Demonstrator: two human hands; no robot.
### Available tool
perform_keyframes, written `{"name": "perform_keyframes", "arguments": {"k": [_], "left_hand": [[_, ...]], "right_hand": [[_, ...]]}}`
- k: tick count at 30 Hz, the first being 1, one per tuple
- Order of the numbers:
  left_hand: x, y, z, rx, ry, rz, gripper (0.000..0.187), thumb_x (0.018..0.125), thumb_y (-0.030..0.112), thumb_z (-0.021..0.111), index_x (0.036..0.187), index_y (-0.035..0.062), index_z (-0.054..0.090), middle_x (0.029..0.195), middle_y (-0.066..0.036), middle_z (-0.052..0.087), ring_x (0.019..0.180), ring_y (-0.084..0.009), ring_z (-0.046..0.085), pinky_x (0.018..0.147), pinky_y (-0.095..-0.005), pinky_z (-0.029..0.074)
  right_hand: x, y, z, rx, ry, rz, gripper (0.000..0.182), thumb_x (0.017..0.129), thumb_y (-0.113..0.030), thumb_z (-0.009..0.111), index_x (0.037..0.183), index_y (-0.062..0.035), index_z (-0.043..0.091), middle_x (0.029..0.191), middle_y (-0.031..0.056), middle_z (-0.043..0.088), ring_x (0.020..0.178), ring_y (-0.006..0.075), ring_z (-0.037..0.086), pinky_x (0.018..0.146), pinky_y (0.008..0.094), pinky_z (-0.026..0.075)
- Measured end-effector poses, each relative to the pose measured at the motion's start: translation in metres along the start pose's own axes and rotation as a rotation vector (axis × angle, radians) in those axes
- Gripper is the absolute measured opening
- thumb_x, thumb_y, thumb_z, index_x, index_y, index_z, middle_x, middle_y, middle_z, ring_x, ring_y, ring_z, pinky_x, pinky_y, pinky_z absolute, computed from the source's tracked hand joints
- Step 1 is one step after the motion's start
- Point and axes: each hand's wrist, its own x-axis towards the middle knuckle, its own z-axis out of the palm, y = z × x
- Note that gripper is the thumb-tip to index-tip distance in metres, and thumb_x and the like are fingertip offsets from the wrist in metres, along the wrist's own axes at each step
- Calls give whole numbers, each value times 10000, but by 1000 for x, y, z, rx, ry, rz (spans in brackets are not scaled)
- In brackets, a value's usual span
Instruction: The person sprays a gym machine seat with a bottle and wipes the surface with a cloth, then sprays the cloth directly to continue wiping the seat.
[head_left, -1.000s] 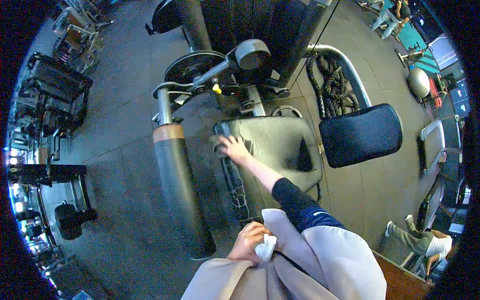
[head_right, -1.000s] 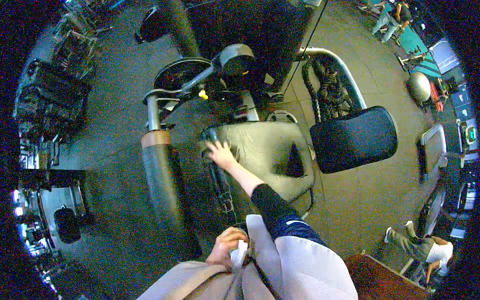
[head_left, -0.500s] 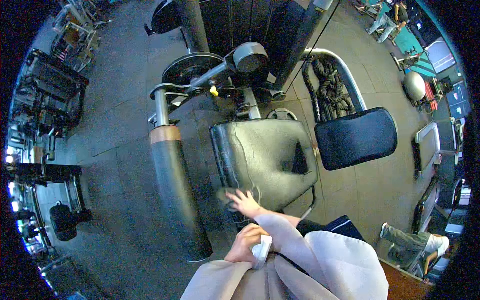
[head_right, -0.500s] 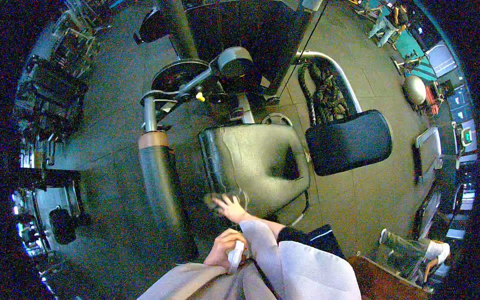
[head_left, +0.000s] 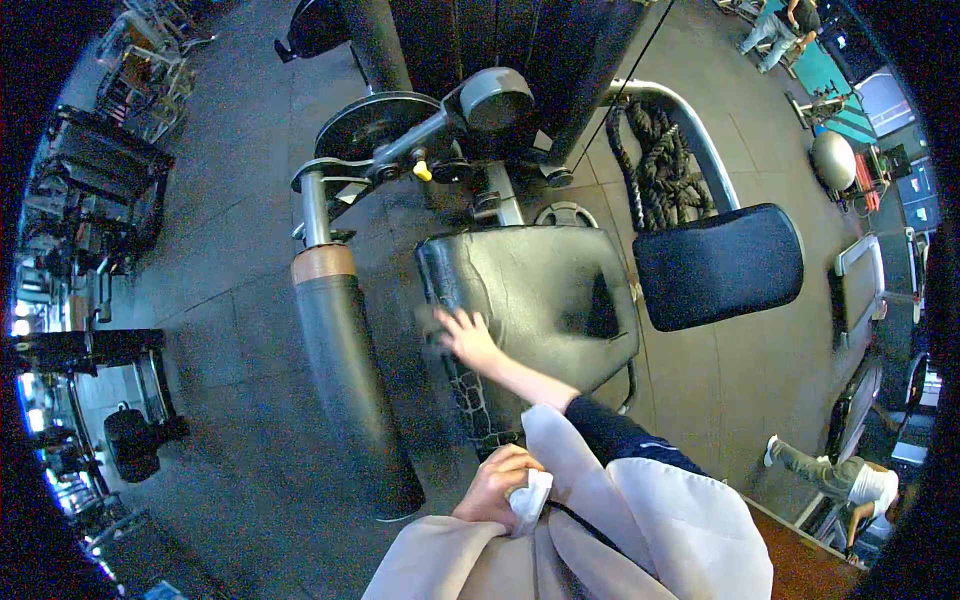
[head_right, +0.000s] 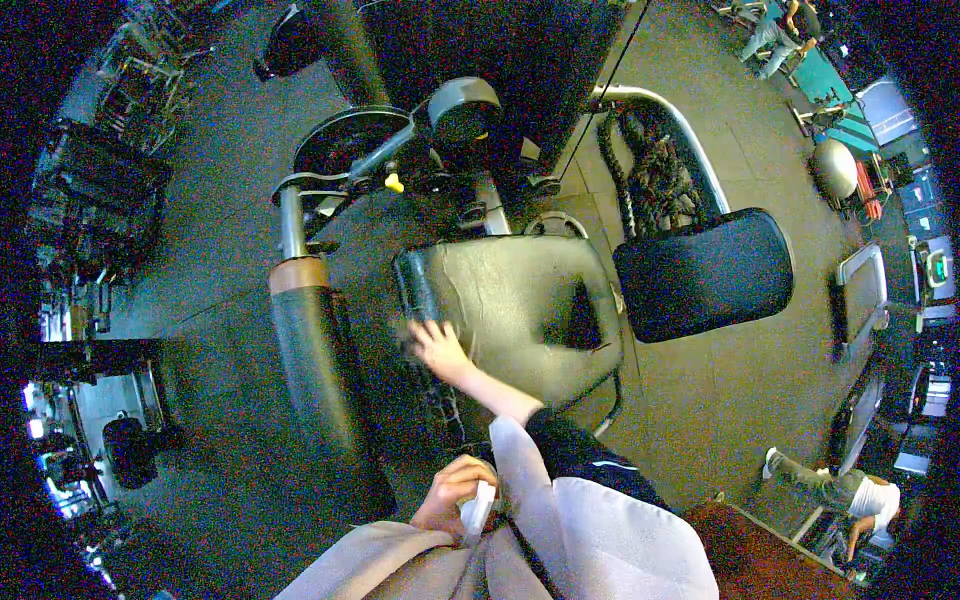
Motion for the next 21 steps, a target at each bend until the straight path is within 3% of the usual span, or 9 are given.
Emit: {"name": "perform_keyframes", "arguments": {"k": [3,7,16,19,21], "left_hand": [[-3,0,-2,9,18,-15,365,506,114,732,858,47,660,921,-85,637,877,-290,582,770,-395,475],[-7,-5,-4,29,37,-7,346,506,110,732,838,45,664,926,-89,638,872,-295,583,758,-390,481],[-1,-7,-6,43,26,6,395,495,115,732,880,45,670,937,-90,635,894,-302,577,763,-387,485],[6,-3,-7,56,47,9,236,600,161,713,779,30,631,879,-105,639,849,-291,596,741,-388,484],[7,-2,-6,44,41,18,247,598,166,711,786,29,631,883,-103,639,854,-292,595,744,-390,485]], "right_hand": [[73,35,6,-38,80,170,209,813,-182,556,975,-203,687,1389,70,399,1192,310,399,927,531,353],[96,38,7,-66,-54,170,194,832,-204,542,946,-203,700,1361,52,430,1155,301,415,900,528,356],[-29,-24,-14,22,-187,-2,246,821,-199,538,1024,-185,677,1437,73,339,1230,339,373,890,564,374],[-87,-45,-10,94,-230,-91,255,811,-187,540,1028,-180,676,1463,70,301,1239,349,371,885,575,378],[-121,-56,-7,143,-263,-133,268,810,-204,543,1043,-182,673,1476,64,282,1246,355,368,873,576,383]]}}
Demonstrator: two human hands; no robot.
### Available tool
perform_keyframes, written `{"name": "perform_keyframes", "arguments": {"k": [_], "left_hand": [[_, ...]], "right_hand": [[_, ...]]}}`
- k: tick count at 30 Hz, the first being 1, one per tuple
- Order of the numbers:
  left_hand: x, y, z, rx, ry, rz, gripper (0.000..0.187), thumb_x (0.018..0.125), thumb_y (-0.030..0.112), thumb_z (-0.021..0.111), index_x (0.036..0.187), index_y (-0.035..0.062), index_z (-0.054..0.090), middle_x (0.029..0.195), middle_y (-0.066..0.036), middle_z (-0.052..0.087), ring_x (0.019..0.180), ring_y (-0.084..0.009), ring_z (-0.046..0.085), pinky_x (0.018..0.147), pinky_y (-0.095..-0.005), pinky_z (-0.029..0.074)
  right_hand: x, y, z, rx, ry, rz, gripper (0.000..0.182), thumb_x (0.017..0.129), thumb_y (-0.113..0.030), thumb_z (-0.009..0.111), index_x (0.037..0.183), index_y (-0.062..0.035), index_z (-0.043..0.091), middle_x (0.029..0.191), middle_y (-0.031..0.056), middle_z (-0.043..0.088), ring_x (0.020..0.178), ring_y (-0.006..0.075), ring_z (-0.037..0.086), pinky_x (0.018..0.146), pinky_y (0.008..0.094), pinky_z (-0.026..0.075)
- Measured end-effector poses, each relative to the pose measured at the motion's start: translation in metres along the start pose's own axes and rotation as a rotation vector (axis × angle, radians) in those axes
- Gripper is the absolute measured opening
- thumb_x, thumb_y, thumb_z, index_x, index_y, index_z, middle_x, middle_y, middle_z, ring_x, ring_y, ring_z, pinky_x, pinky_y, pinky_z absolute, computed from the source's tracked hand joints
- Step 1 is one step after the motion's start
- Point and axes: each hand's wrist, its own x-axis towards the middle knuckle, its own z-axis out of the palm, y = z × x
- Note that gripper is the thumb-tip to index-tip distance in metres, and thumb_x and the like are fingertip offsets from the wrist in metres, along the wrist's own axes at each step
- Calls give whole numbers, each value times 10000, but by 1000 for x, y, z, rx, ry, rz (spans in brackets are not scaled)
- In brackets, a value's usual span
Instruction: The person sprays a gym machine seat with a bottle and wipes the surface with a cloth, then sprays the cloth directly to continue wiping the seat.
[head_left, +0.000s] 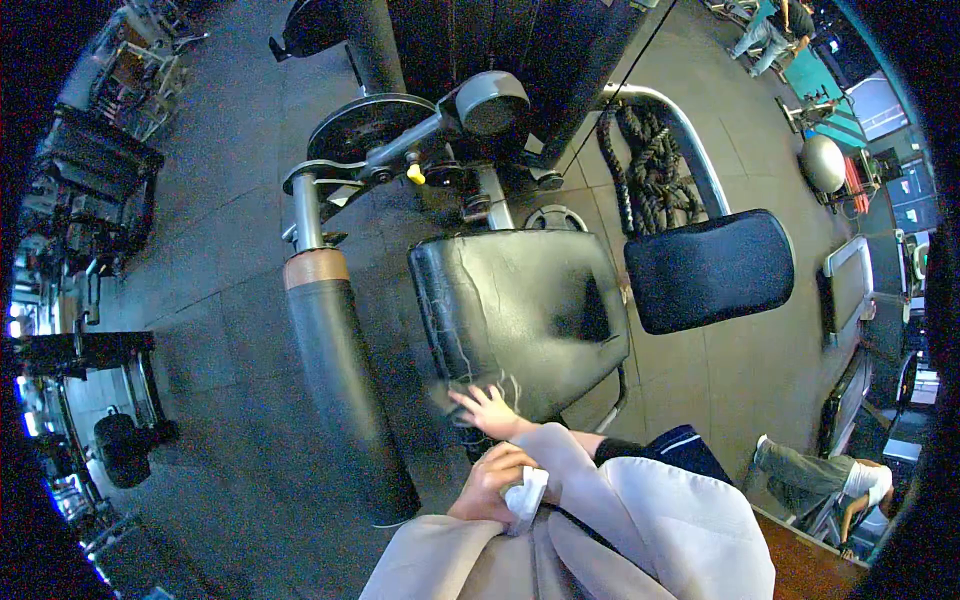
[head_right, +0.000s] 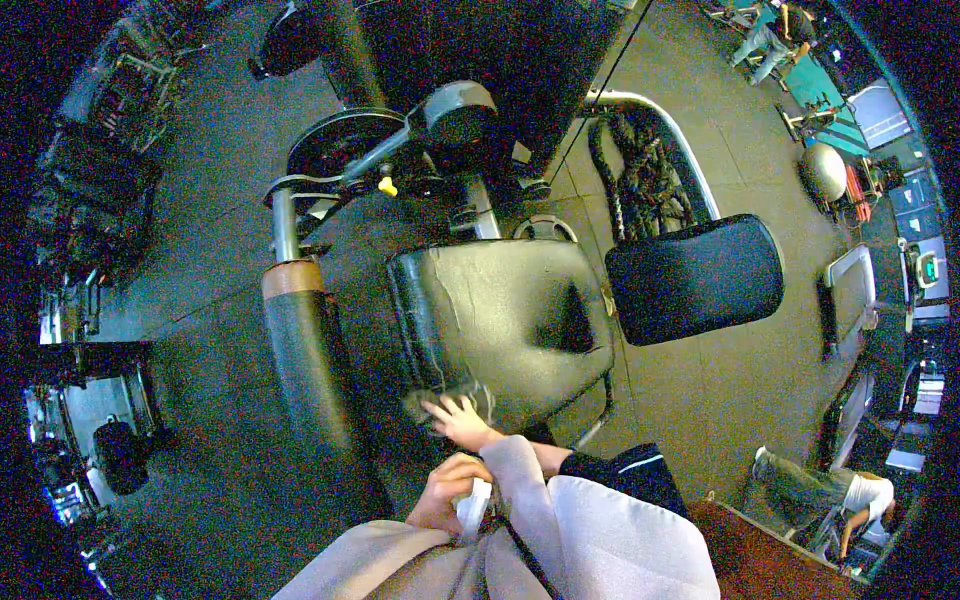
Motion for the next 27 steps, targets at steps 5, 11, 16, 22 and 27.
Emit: {"name": "perform_keyframes", "arguments": {"k": [5,11,16,22,27], "left_hand": [[0,-3,0,-47,-33,-10,319,556,174,716,836,41,642,912,-89,634,877,-290,585,777,-392,472],[-8,-9,0,-53,-68,-16,453,459,147,722,900,65,660,937,-69,618,896,-289,563,808,-392,447],[-22,-16,8,-34,-54,-70,476,432,147,728,894,58,654,951,-73,616,920,-294,560,816,-403,445],[-30,-17,14,-45,-21,-88,457,452,167,742,886,56,652,963,-73,611,935,-293,560,833,-405,433],[-30,-23,17,-59,-64,-65,441,474,172,739,889,52,652,965,-75,610,938,-285,560,841,-407,426]], "right_hand": [[-32,-3,12,92,3,-118,280,806,-253,550,1054,-205,670,1485,44,273,1241,333,385,870,517,390],[50,59,-14,-94,126,-197,234,784,-227,570,993,-278,664,1391,51,392,1185,300,416,873,473,398],[174,122,-51,-107,316,238,214,793,-157,544,957,-205,674,1363,75,412,1151,315,415,892,505,369],[199,120,-52,-148,255,336,238,807,-148,537,986,-211,680,1350,66,423,1131,304,425,888,530,375],[135,79,-33,-79,240,254,262,802,-146,544,1029,-182,670,1383,80,389,1148,320,415,886,545,383]]}}
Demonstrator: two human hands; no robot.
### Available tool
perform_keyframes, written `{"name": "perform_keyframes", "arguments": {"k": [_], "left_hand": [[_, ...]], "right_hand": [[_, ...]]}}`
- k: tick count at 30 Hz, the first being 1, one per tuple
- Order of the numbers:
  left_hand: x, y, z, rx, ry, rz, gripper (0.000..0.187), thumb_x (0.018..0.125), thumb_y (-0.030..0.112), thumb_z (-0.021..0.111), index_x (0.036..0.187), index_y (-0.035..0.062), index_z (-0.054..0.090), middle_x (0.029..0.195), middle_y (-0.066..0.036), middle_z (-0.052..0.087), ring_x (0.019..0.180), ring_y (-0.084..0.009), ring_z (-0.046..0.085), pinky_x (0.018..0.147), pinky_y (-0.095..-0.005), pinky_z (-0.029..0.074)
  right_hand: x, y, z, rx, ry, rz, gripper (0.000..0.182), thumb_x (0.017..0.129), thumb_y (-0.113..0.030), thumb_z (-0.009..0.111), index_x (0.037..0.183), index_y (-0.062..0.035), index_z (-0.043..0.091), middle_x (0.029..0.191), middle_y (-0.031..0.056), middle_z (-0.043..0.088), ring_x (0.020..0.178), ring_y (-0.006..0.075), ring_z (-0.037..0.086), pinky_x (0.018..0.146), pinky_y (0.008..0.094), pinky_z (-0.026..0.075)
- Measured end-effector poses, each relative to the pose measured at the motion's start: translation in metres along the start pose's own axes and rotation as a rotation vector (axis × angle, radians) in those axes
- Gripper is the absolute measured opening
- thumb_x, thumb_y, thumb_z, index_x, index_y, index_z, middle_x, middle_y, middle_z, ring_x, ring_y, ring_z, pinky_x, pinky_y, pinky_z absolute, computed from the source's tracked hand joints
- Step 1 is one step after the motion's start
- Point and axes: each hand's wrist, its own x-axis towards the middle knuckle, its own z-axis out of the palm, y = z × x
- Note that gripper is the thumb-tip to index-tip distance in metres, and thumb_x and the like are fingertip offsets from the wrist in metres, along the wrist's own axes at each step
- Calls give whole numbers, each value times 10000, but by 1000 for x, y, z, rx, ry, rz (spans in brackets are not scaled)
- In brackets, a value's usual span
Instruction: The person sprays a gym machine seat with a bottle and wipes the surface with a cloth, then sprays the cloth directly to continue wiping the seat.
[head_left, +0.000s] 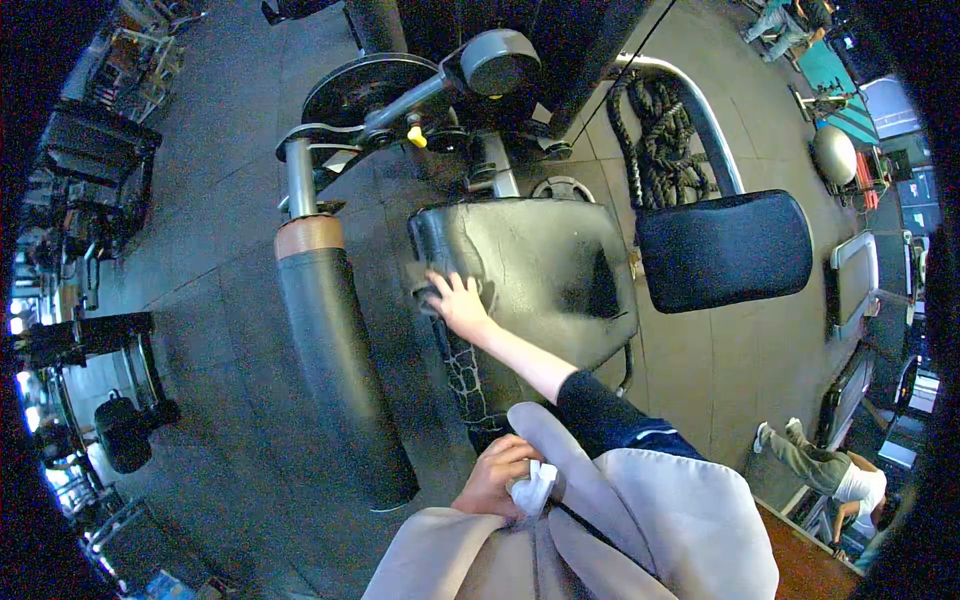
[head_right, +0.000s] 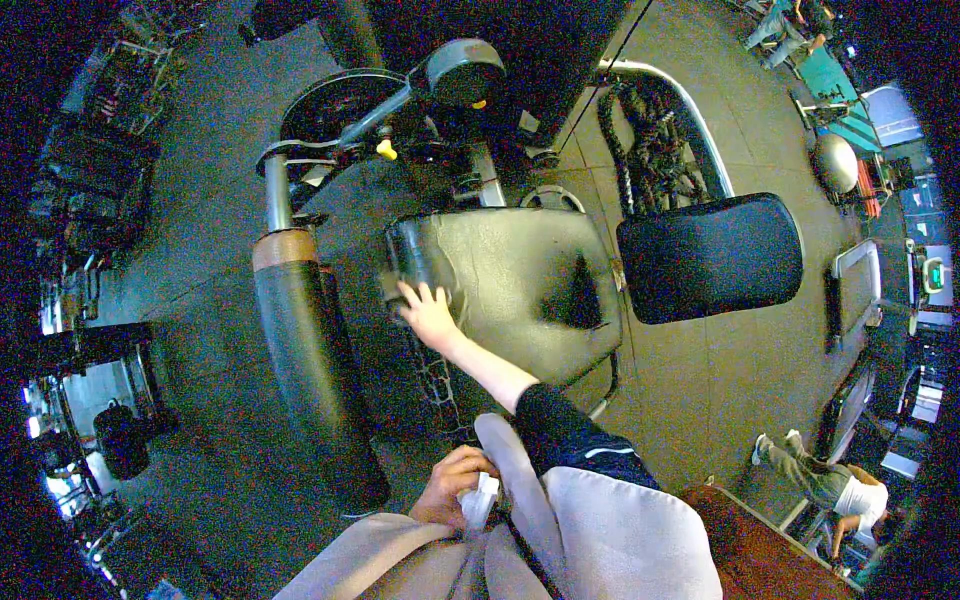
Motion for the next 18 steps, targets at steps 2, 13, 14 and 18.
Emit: {"name": "perform_keyframes", "arguments": {"k": [2,13,14,18], "left_hand": [[1,0,-1,-3,-8,7,430,482,171,736,886,52,653,960,-75,612,933,-281,561,835,-403,429],[14,6,-2,30,-20,18,327,593,252,710,840,49,643,943,-98,633,895,-301,586,772,-403,478],[16,8,-3,29,-15,37,325,592,248,710,840,49,643,941,-96,633,893,-299,588,767,-401,480],[18,13,-5,62,7,73,355,539,196,721,856,53,648,930,-83,634,892,-290,586,764,-389,478]], "right_hand": [[-38,-12,-8,8,-59,-27,297,772,-135,569,1052,-177,660,1420,85,348,1179,334,398,882,538,382],[-176,-39,-8,105,-238,-266,256,798,-212,547,1021,-218,672,1465,61,312,1201,308,407,868,495,407],[-172,-37,-8,93,-241,-279,264,794,-209,550,1027,-225,673,1464,63,315,1200,311,408,879,492,398],[-118,-24,-7,106,-173,-260,291,786,-198,556,1055,-216,664,1454,81,326,1206,326,404,892,493,388]]}}
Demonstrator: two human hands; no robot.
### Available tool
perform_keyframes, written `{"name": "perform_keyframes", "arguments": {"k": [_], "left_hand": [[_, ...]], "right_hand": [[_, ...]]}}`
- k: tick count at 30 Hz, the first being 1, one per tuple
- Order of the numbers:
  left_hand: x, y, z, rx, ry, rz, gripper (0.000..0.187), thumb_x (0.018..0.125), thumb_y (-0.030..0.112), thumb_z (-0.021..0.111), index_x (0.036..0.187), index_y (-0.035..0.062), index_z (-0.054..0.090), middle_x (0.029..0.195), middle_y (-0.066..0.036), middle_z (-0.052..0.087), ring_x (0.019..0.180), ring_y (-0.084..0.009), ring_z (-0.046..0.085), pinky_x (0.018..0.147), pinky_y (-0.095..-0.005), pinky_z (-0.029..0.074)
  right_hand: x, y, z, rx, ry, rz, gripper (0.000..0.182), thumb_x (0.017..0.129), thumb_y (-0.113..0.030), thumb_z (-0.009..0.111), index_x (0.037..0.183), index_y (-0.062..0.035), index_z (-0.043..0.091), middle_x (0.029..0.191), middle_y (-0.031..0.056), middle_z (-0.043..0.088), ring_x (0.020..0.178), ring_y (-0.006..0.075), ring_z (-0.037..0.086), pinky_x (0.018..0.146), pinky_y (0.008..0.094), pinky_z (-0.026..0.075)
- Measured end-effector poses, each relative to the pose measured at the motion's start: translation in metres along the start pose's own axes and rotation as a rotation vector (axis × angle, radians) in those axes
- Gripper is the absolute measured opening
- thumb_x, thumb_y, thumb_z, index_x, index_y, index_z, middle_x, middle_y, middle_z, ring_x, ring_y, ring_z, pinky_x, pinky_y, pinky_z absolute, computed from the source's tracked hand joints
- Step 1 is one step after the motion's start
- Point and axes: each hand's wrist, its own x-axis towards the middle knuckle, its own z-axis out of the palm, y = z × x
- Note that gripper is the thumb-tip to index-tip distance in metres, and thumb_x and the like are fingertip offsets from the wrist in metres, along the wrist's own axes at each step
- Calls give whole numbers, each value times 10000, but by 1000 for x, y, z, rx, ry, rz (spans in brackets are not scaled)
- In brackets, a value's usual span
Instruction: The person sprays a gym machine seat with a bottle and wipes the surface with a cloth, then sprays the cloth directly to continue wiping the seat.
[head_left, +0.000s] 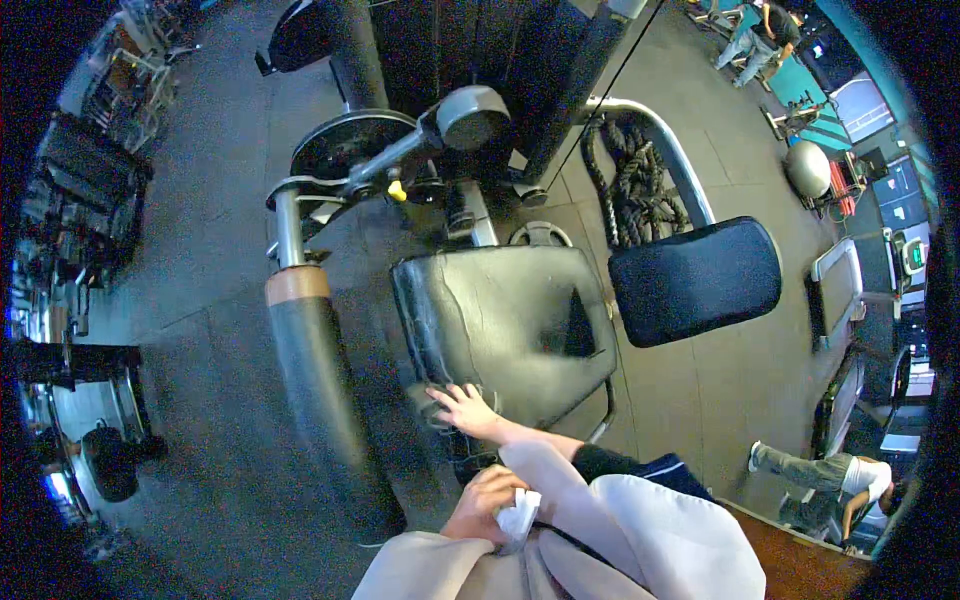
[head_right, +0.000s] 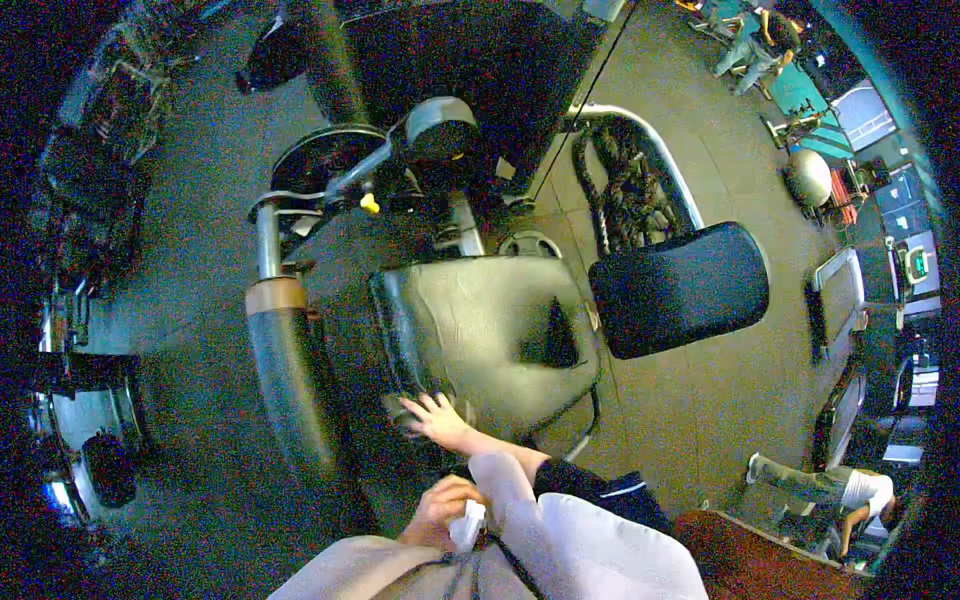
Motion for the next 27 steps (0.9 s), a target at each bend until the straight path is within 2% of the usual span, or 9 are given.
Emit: {"name": "perform_keyframes", "arguments": {"k": [2,4,8,10,14,20,22,23,27], "left_hand": [[-6,-8,3,-50,-20,-15,445,464,132,736,899,65,671,958,-71,630,911,-286,572,802,-394,460],[-7,-7,6,-34,-12,-44,467,447,137,735,903,57,671,963,-78,633,909,-293,574,802,-396,462],[-8,-9,8,-43,-10,-6,467,465,166,736,914,57,676,1000,-81,635,922,-306,567,808,-405,465],[-1,1,4,-57,-20,2,462,477,183,733,918,58,677,1010,-82,635,925,-309,566,811,-408,465],[-9,-5,7,-93,7,-25,448,485,176,727,914,58,677,985,-84,632,938,-314,567,815,-416,463],[-3,0,-2,-39,7,-33,414,510,164,726,904,51,667,974,-77,625,945,-300,560,816,-413,456],[1,0,-5,3,21,2,332,608,243,696,860,32,652,941,-95,635,904,-299,583,783,-395,476],[2,1,-5,24,31,13,319,657,283,681,838,23,644,924,-105,639,883,-298,595,767,-386,485],[-2,-7,-1,19,33,-12,281,681,267,676,837,35,644,927,-97,642,872,-289,594,762,-378,486]], "right_hand": [[47,24,-5,-42,56,25,343,787,-170,550,1119,-202,632,1415,107,364,1211,343,392,910,530,372],[99,48,-10,-104,260,116,268,791,-182,544,1032,-165,659,1375,133,392,1190,344,404,921,544,356],[161,87,-30,-165,166,320,236,831,-182,530,1012,-212,679,1387,86,402,1165,329,411,911,546,347],[159,85,-27,-162,157,294,226,845,-192,527,1010,-217,679,1405,82,384,1177,339,403,903,552,352],[118,58,-13,-206,125,197,220,867,-214,515,1018,-217,675,1436,87,346,1216,359,375,892,573,364],[3,-8,-9,4,4,157,315,805,-207,535,1100,-196,643,1488,67,261,1267,356,342,915,574,364],[-31,-22,0,27,-175,88,331,802,-222,538,1117,-201,640,1501,57,240,1261,354,345,905,572,369],[-50,-29,9,21,-170,15,330,816,-231,530,1129,-214,633,1504,51,235,1256,348,357,895,551,381],[-70,-21,5,59,-187,-232,325,830,-251,514,1134,-248,628,1494,28,272,1216,317,406,874,476,398]]}}
